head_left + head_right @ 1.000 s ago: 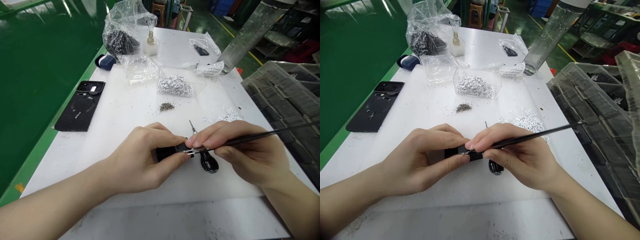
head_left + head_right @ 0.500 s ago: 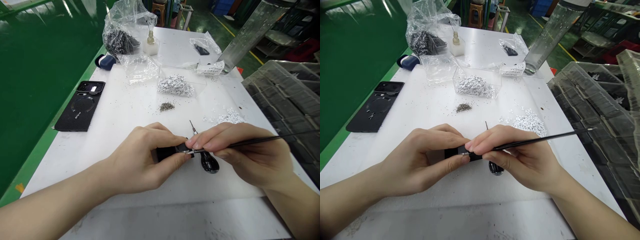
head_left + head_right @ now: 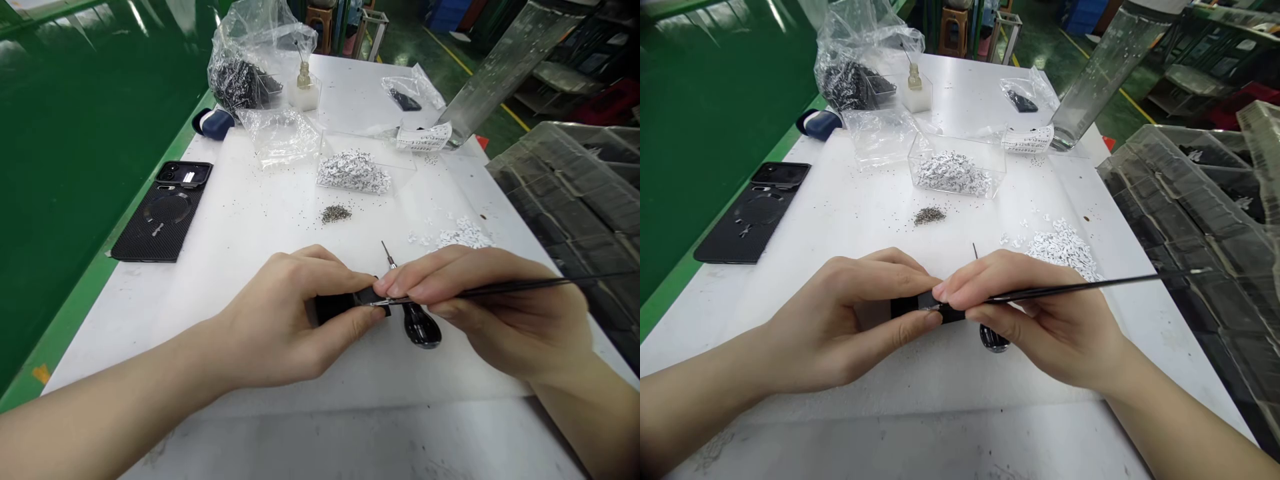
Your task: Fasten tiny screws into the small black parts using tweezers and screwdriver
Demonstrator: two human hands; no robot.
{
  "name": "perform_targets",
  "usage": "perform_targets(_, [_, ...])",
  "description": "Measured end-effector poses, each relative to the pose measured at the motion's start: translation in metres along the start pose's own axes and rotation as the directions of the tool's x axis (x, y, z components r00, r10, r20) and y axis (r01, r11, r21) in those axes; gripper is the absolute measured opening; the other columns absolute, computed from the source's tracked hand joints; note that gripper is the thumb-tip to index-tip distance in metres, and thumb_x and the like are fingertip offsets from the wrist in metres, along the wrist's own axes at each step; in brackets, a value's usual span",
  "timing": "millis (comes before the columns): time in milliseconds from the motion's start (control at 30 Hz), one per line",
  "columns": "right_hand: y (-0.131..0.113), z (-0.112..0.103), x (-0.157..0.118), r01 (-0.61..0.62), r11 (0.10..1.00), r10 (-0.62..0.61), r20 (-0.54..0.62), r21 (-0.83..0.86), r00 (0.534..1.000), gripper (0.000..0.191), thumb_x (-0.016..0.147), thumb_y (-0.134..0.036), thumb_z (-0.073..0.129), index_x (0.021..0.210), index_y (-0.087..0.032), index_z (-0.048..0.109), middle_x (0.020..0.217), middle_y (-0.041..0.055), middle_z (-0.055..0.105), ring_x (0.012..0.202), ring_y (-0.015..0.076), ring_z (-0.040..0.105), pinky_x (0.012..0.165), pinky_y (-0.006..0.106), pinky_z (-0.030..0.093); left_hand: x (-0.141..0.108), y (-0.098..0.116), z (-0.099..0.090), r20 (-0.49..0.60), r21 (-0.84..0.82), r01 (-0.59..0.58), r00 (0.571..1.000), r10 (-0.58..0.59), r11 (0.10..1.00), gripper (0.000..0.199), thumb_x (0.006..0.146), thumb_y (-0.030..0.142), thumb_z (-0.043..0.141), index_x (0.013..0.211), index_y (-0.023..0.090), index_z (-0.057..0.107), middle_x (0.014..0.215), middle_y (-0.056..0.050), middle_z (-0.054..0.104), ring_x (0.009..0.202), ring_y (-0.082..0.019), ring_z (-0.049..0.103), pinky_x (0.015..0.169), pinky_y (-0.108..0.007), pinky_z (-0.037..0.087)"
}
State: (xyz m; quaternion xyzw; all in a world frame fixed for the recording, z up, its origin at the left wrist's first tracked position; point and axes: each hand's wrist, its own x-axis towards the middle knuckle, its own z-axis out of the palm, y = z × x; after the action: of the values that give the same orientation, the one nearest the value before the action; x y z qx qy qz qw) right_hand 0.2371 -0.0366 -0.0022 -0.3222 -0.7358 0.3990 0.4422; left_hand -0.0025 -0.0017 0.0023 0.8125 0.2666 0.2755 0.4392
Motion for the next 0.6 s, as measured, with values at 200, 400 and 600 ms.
perform_targets(200, [0.0004, -0.0007, 0.0000, -0.013, 1.000, 0.013, 0.000, 0.002, 1.000, 0.030, 0.092, -0.006, 0.066, 0.112, -0.026, 0.075, 0.106, 0.0039, 0.078, 0.103, 0.0220, 0.076, 0.092, 0.039, 0.065, 0.0014, -0.0013, 0.0004, 0.009, 0.017, 0.002, 1.000, -0.003, 1.000, 0.018, 0.095, 0.021, 0.064, 0.105, 0.016, 0.078, 0.085, -0.003, 0.077, 0.083, -0.017, 0.068, 0.076, -0.029, 0.055])
perform_targets(400, [0.0018, 0.0007, 0.0018, -0.009, 1.000, 0.009, -0.014, 0.007, 1.000, 0.028, 0.094, -0.009, 0.065, 0.112, -0.028, 0.075, 0.104, 0.0042, 0.079, 0.101, 0.0225, 0.076, 0.090, 0.040, 0.066, 0.0017, 0.0013, -0.0005, 0.013, 0.033, 0.001, 1.000, -0.001, 0.999, 0.015, 0.096, 0.021, 0.063, 0.100, 0.017, 0.077, 0.085, -0.002, 0.077, 0.083, -0.018, 0.068, 0.076, -0.029, 0.055])
perform_targets(600, [-0.0008, -0.0011, 0.0003, -0.015, 1.000, 0.016, 0.016, -0.025, 1.000, 0.036, 0.092, -0.006, 0.066, 0.115, -0.032, 0.075, 0.108, 0.0026, 0.079, 0.104, 0.0216, 0.076, 0.094, 0.038, 0.065, 0.0009, 0.0029, -0.0001, 0.017, 0.007, 0.028, 0.999, -0.028, 1.000, 0.016, 0.097, 0.022, 0.062, 0.102, 0.018, 0.077, 0.085, -0.003, 0.076, 0.084, -0.019, 0.069, 0.080, -0.030, 0.056])
